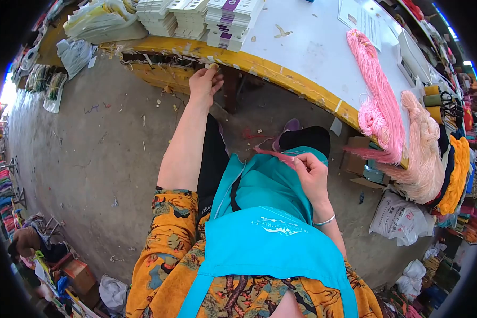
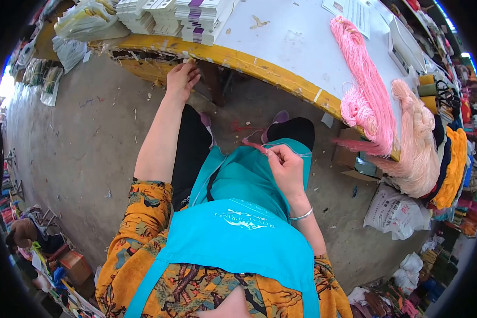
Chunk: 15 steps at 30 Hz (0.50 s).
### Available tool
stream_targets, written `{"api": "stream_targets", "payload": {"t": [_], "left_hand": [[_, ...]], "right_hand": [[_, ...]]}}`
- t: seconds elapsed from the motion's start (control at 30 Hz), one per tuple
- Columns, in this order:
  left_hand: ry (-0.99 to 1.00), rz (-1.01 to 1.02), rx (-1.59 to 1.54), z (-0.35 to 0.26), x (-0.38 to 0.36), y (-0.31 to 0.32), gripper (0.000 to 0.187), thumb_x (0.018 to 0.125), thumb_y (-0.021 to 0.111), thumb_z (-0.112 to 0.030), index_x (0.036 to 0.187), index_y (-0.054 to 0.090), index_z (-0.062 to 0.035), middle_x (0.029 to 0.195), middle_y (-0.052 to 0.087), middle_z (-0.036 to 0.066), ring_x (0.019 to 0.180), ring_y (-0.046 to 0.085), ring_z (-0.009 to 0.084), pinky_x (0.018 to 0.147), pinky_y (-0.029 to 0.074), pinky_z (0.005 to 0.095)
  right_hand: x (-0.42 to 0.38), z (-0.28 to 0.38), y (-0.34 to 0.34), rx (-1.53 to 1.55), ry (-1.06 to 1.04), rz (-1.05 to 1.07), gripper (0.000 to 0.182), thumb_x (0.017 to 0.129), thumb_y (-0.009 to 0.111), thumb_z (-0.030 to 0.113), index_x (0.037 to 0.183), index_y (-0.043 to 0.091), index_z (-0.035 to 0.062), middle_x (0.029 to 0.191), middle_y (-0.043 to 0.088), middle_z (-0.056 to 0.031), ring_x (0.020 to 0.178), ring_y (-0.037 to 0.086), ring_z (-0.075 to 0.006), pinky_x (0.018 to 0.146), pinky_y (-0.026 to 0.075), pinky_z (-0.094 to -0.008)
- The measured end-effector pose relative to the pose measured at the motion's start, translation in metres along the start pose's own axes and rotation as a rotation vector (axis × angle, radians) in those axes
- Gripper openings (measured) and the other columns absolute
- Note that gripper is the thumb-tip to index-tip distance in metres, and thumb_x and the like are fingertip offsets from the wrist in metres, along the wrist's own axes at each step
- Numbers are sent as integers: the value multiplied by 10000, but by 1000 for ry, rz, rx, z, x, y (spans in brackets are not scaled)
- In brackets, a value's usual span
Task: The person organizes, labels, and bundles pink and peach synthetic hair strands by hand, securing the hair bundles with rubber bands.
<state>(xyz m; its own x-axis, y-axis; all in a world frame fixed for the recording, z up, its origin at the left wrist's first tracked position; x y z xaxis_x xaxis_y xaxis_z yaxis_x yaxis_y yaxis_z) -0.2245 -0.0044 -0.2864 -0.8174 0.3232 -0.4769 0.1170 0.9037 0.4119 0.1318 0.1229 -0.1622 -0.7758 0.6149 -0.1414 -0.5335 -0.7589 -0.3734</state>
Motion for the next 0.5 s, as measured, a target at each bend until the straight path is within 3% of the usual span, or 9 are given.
{"api": "stream_targets", "payload": {"t": [0.2,0.27,0.5], "left_hand": [[24,-32,-19,1,6,5,163,916,603,-71,1048,589,24,943,653,108,835,660,220,682,572,324],[-12,-46,-52,2,11,1,139,871,620,-33,993,579,18,899,641,91,712,648,182,606,560,306],[-35,-68,43,-1,22,-1,116,870,642,-68,942,601,13,790,637,70,648,626,157,523,494,263]], "right_hand": [[2,0,4,13,17,17,82,906,643,53,864,637,-17,635,499,45,584,402,-16,501,311,-221],[4,1,3,12,17,21,82,906,642,53,863,636,-16,635,498,46,583,401,-17,502,312,-221],[6,-3,0,1,13,10,88,910,641,58,860,635,-14,633,496,46,578,398,-19,501,309,-221]]}}
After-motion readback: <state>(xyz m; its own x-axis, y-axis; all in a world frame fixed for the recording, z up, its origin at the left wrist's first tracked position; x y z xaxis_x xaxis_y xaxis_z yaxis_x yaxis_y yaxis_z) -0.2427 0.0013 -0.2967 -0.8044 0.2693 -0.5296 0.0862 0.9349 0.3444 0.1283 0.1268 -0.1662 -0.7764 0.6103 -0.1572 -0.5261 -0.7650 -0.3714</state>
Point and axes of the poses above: each hand's wrist, its own x-axis towards the middle knuckle, its own y-axis out of the palm, z = x × y, the point moved 6 cm from there along x, towards the middle knuckle
